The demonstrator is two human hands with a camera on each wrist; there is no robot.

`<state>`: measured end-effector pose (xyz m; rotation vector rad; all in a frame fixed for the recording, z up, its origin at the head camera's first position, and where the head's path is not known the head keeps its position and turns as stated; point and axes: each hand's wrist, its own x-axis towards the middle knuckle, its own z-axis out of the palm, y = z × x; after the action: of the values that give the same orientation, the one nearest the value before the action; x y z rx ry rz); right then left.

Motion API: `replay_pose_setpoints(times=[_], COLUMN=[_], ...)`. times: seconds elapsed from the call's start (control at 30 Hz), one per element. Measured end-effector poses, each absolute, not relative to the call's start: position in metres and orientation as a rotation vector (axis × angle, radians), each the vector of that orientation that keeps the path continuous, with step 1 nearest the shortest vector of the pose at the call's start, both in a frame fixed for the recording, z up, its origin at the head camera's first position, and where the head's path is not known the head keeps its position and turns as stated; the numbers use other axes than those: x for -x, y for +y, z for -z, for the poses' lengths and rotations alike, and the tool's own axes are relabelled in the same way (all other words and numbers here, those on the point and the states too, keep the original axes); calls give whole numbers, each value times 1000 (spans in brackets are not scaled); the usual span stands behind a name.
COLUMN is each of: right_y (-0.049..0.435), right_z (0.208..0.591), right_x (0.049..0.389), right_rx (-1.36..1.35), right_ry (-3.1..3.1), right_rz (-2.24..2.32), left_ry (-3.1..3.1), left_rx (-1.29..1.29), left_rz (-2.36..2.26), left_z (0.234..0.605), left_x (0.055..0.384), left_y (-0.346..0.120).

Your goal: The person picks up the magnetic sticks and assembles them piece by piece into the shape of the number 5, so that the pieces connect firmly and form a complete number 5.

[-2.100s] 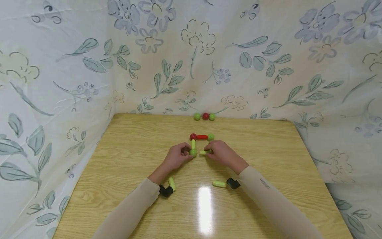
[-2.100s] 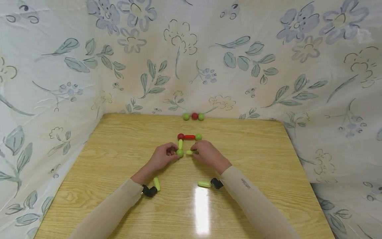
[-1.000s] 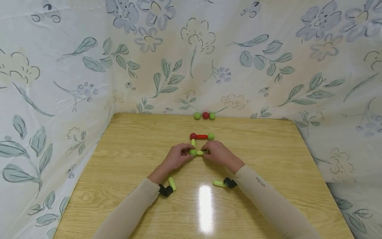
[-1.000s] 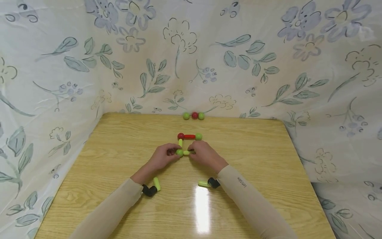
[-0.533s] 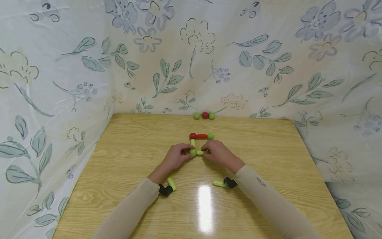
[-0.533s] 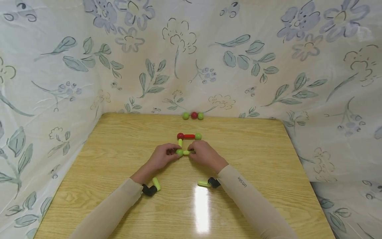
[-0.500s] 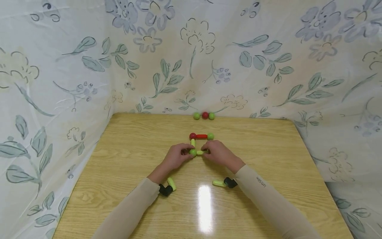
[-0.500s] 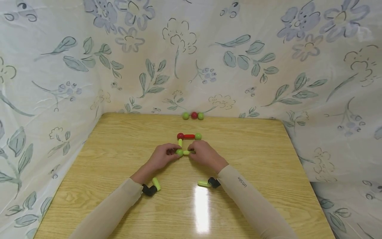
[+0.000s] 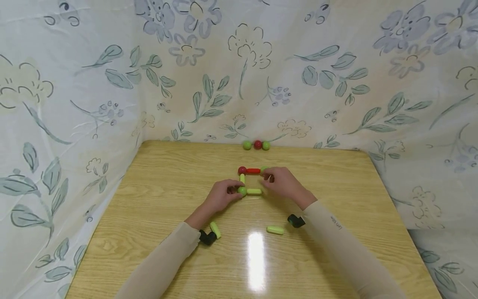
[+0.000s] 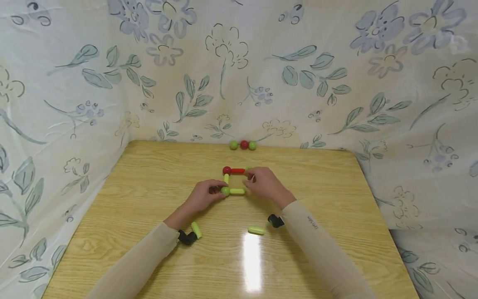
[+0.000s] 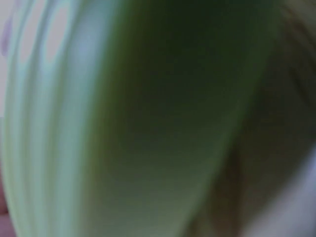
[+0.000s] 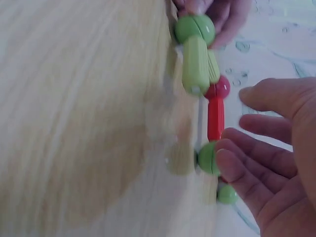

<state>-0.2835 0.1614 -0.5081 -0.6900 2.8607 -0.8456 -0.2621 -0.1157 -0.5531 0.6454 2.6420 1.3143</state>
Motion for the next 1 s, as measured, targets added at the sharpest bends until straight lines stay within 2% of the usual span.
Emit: replay_pose_setpoints(times=[0.57,1.0], right_y=[202,203], right_z=[486,493], right_x=[345,370], right_rx=[477,444], right_ry=[2950,2920], right_rz=[1052,1052], left_ry=[2639,2643], left_rx=[-635,-639], left_rz=[-1317,-1343], left_z=[554,559], left_x=[261,258], left_y=[-116,-116])
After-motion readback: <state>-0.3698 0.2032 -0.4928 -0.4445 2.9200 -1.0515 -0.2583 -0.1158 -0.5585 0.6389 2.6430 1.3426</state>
